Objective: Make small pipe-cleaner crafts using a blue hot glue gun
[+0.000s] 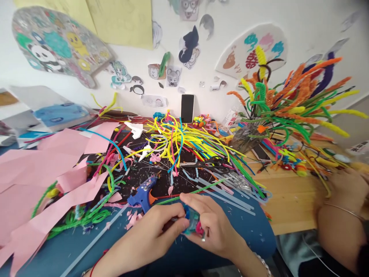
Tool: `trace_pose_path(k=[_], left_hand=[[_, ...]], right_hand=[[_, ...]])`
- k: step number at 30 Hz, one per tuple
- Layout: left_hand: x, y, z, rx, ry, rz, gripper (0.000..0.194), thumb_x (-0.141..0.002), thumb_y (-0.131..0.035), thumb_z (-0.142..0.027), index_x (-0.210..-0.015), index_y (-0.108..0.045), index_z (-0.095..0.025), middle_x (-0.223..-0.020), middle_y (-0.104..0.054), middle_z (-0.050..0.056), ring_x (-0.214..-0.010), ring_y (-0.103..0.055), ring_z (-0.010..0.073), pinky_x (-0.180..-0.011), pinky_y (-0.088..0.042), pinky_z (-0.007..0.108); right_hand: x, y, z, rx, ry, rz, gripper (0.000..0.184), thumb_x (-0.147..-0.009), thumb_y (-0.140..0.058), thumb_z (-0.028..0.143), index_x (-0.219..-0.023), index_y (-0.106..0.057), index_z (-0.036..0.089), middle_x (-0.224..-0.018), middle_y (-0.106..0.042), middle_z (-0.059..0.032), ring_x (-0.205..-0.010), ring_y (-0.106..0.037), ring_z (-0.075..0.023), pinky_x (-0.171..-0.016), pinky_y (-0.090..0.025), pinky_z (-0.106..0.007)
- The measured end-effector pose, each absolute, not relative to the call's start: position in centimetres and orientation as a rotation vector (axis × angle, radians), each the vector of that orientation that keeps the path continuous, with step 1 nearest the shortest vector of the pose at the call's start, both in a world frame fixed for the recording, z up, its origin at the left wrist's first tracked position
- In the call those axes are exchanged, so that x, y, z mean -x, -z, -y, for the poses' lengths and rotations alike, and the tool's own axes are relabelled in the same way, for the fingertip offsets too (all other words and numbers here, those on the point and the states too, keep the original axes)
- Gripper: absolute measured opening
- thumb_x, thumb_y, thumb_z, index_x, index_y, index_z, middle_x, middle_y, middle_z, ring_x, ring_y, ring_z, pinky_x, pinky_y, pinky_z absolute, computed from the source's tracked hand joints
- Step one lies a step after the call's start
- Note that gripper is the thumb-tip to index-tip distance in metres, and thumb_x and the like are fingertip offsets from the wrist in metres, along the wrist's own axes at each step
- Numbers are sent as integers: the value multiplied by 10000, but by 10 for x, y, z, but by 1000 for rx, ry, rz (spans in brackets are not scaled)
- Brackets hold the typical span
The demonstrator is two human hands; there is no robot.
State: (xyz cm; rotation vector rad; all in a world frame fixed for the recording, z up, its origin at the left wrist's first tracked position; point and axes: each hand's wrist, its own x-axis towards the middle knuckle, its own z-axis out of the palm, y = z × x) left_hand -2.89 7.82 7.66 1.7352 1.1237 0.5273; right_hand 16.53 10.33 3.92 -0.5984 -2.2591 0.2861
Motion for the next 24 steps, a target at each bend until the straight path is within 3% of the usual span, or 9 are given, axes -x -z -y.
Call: trace_pose_path(k=[3,8,14,24], left_hand=[[25,-70,-76,-1707,-613,-1097,322,-964,-423,-301,-661,-433,-193,-616,-395,-61,-563,-321,104,-506,-236,240],[21,-62,-71,-1724,-787,-1041,398,-982,-404,-307,-605,-427,-182,-584,-418,-45,-547,-333,99,-502,-234,244],[17,-52,-65,-1495,-1009,-999,517,-952,-439,-483,-533,-371,-188,-516,-328,-46,-510,-290,107,-485,-207,268],[10,-36,-56,-1249,-1201,-937,579,-868,-470,-646,-514,-371,-199,-515,-343,-18,-517,-321,133,-504,-254,291]], right_hand=[[-160,-42,-98,548,-394,2158,259,-883,-605,200,-809,-363,256,-1132,-694,-104,-1035,-659,-203,-848,-545,-346],[-154,-36,-93,523,-543,2074,249,-894,-581,255,-847,-337,270,-908,-694,-42,-795,-659,-183,-684,-562,-326],[-153,-35,-88,490,-595,2046,275,-883,-593,224,-883,-324,279,-965,-706,-43,-835,-674,-190,-712,-568,-333],[-149,-48,-83,494,-592,1939,305,-884,-600,209,-970,-320,293,-932,-719,-46,-753,-693,-185,-666,-596,-341]])
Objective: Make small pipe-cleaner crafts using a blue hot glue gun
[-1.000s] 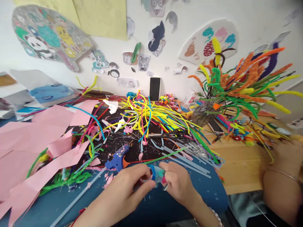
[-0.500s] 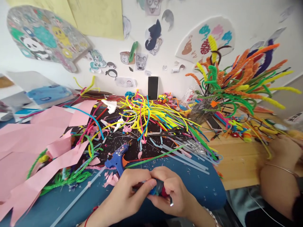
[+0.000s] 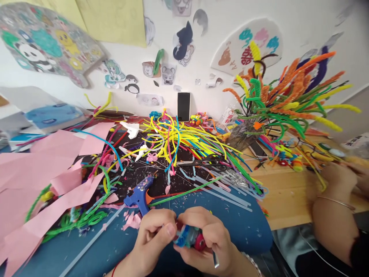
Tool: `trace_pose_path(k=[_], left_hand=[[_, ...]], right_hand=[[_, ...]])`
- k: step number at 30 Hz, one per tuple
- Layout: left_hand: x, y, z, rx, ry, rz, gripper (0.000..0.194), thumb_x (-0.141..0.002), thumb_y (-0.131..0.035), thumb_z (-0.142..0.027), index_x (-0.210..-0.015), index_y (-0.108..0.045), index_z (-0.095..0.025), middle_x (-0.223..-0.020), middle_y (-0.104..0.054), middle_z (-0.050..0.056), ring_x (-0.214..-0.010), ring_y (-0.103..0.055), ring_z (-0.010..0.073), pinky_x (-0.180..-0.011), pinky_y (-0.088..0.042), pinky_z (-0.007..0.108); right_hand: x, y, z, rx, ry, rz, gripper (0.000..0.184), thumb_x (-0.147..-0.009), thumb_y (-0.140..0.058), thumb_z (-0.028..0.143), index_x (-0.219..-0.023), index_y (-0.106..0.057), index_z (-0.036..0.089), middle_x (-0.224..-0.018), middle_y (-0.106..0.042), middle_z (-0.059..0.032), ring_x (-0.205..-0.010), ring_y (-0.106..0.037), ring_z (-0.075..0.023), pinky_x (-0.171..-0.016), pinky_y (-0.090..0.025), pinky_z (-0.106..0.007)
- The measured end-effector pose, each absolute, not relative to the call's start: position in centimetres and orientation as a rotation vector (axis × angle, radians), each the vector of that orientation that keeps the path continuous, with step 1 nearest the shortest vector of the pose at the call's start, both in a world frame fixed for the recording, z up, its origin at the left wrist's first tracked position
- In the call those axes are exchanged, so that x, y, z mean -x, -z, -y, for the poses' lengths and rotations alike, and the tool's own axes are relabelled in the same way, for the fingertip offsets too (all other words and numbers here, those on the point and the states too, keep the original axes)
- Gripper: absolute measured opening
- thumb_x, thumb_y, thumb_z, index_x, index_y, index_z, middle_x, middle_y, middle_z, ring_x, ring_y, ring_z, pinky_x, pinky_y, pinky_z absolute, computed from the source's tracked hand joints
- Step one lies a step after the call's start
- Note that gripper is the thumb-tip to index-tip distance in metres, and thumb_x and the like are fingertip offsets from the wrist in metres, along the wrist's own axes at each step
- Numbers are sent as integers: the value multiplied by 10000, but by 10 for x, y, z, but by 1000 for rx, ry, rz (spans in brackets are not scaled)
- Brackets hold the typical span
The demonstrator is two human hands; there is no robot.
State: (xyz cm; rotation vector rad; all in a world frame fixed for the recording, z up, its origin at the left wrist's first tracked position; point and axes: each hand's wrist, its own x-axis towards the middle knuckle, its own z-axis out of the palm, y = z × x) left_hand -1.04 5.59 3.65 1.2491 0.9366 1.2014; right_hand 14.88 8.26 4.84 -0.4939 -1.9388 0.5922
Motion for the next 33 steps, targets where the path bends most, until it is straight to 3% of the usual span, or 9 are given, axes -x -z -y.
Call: trace_pose_path(k=[14,23,27,29,31,33], left_hand=[[1,-41,-57,-914,-1327,-788,610,-806,-587,-598,-498,-240,-201,-524,-238,-40,-519,-256,125,-484,-268,271],[27,-52,-67,-1345,-1097,-944,418,-934,-465,-536,-713,-558,-194,-727,-487,10,-713,-453,168,-668,-370,275],[27,-47,-67,-1295,-1208,-1069,364,-967,-449,-424,-700,-544,-195,-915,-572,60,-935,-522,215,-832,-410,301],[29,-44,-65,-1290,-1237,-1152,371,-975,-430,-392,-670,-515,-198,-967,-609,72,-963,-538,222,-839,-421,303],[33,-45,-64,-1375,-1214,-1235,356,-972,-436,-373,-670,-515,-202,-961,-633,67,-893,-562,208,-782,-435,284],[40,-50,-66,-1513,-1163,-1295,319,-961,-462,-342,-683,-535,-205,-933,-643,56,-844,-577,197,-742,-440,267]], right_hand=[[-148,-50,-81,504,-565,1909,335,-844,-626,175,-951,-327,281,-870,-715,-35,-708,-657,-177,-664,-586,-341],[-157,-30,-82,761,-929,1741,435,-796,-732,233,-875,-307,281,-1114,-708,-44,-894,-698,-193,-731,-552,-308],[-159,-32,-84,849,-980,1729,453,-795,-746,389,-904,-320,279,-1185,-669,-63,-1082,-638,-232,-878,-517,-363],[-164,-36,-88,931,-939,1782,312,-896,-609,445,-943,-356,268,-1235,-625,-85,-1121,-600,-228,-909,-496,-371],[-169,-35,-95,1079,-827,1862,101,-1001,-408,346,-983,-412,247,-1210,-603,-100,-1084,-591,-217,-889,-495,-375],[-173,-28,-103,1253,-618,2008,128,-1001,-357,212,-960,-478,224,-1070,-616,-94,-982,-593,-230,-831,-499,-398]])
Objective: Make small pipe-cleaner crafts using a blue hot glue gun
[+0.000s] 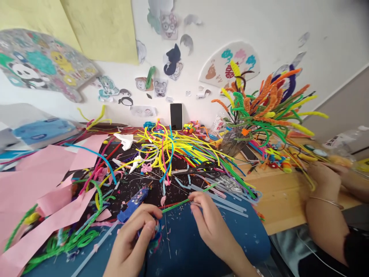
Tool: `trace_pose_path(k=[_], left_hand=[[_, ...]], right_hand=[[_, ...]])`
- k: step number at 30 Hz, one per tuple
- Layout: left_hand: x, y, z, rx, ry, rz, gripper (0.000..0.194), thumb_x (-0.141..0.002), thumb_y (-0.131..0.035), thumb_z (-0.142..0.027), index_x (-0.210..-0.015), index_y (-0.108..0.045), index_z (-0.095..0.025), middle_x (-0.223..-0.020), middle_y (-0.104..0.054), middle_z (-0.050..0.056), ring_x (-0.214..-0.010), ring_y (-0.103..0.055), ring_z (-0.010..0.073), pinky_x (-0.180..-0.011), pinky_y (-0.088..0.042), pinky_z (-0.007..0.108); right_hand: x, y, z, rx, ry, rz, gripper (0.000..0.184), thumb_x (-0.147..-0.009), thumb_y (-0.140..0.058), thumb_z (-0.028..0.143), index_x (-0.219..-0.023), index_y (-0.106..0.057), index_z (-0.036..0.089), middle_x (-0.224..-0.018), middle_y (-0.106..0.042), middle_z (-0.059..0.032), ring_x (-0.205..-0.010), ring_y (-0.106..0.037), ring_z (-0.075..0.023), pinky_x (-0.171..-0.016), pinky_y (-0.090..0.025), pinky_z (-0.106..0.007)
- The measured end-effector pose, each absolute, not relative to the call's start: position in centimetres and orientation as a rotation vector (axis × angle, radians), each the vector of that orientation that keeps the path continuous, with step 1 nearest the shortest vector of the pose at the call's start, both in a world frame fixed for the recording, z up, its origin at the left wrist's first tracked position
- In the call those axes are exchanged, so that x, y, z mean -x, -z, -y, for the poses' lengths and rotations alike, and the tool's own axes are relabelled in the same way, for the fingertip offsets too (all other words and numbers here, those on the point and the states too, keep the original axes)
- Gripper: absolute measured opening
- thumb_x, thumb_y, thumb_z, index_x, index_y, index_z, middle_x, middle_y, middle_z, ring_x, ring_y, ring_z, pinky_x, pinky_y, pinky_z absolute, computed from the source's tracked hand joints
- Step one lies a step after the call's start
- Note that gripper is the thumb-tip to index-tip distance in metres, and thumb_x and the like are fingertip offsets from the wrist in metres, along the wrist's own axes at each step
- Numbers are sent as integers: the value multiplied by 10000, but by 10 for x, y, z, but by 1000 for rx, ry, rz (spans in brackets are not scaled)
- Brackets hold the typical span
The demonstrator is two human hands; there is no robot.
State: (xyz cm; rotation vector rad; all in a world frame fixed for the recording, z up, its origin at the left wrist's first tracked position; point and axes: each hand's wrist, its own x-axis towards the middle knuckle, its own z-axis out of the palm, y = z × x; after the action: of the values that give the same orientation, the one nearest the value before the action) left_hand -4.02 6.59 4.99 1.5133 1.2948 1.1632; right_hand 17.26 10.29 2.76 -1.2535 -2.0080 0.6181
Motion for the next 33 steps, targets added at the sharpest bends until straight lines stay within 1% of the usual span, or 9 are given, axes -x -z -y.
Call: trace_pose_path(k=[4,6,8,10,14,18,23,28,33], left_hand=[[49,-66,-78,-1683,-1040,-1298,291,-958,-469,-329,-736,-603,-200,-853,-644,42,-721,-568,167,-676,-441,248],[49,-73,-86,-1700,-988,-1263,311,-963,-455,-344,-758,-632,-192,-824,-642,42,-689,-550,161,-646,-434,248],[49,-75,-93,-1675,-974,-1252,340,-965,-439,-369,-764,-640,-184,-787,-630,39,-680,-532,161,-635,-424,252],[50,-75,-99,-1623,-986,-1261,373,-965,-425,-402,-753,-635,-177,-745,-609,29,-669,-510,159,-635,-412,256],[50,-68,-107,-1513,-1026,-1267,431,-954,-426,-459,-699,-621,-171,-713,-588,25,-670,-481,157,-644,-389,262],[47,-59,-110,-1388,-1070,-1199,452,-928,-465,-504,-644,-583,-174,-680,-543,19,-654,-460,153,-626,-384,262],[41,-54,-109,-1078,-1130,-1032,407,-901,-545,-470,-618,-538,-178,-690,-502,14,-680,-483,159,-603,-453,258],[38,-57,-106,-791,-1196,-823,390,-864,-634,-383,-562,-517,-165,-706,-497,10,-707,-544,158,-739,-526,327],[36,-58,-105,-789,-1350,-912,319,-867,-639,-349,-620,-586,-153,-759,-467,13,-687,-514,136,-539,-510,236]], right_hand=[[-174,-10,-114,1422,-242,2355,51,-878,-619,205,-915,-585,197,-927,-616,-86,-873,-578,-283,-737,-505,-447],[-178,-11,-118,1368,-286,2425,318,-841,-690,308,-1114,-573,195,-1034,-619,-99,-962,-580,-297,-796,-517,-457],[-187,-18,-126,1308,-344,2418,464,-903,-608,367,-1305,-457,193,-1182,-592,-111,-1095,-558,-274,-900,-505,-431],[-200,-26,-143,1390,-231,2383,392,-993,-428,287,-1367,-394,172,-1279,-557,-129,-1195,-522,-239,-984,-463,-400],[-230,-31,-191,1665,68,2476,359,-921,-411,73,-1254,-545,83,-1256,-593,-202,-1191,-532,-322,-1015,-406,-469],[-248,-28,-229,1709,78,2583,432,-819,-416,-48,-1169,-619,103,-1172,-653,-189,-1094,-612,-293,-930,-462,-378],[-257,-31,-255,1699,16,2718,341,-807,-548,51,-1113,-655,158,-1126,-685,-139,-997,-673,-269,-819,-502,-322],[-274,-52,-272,1620,-72,2791,268,-817,-624,221,-1083,-654,206,-1100,-698,-91,-966,-684,-263,-795,-503,-323],[-284,-89,-258,1616,-160,2737,228,-873,-532,316,-1053,-583,185,-1050,-669,-90,-874,-672,-243,-717,-486,-313]])
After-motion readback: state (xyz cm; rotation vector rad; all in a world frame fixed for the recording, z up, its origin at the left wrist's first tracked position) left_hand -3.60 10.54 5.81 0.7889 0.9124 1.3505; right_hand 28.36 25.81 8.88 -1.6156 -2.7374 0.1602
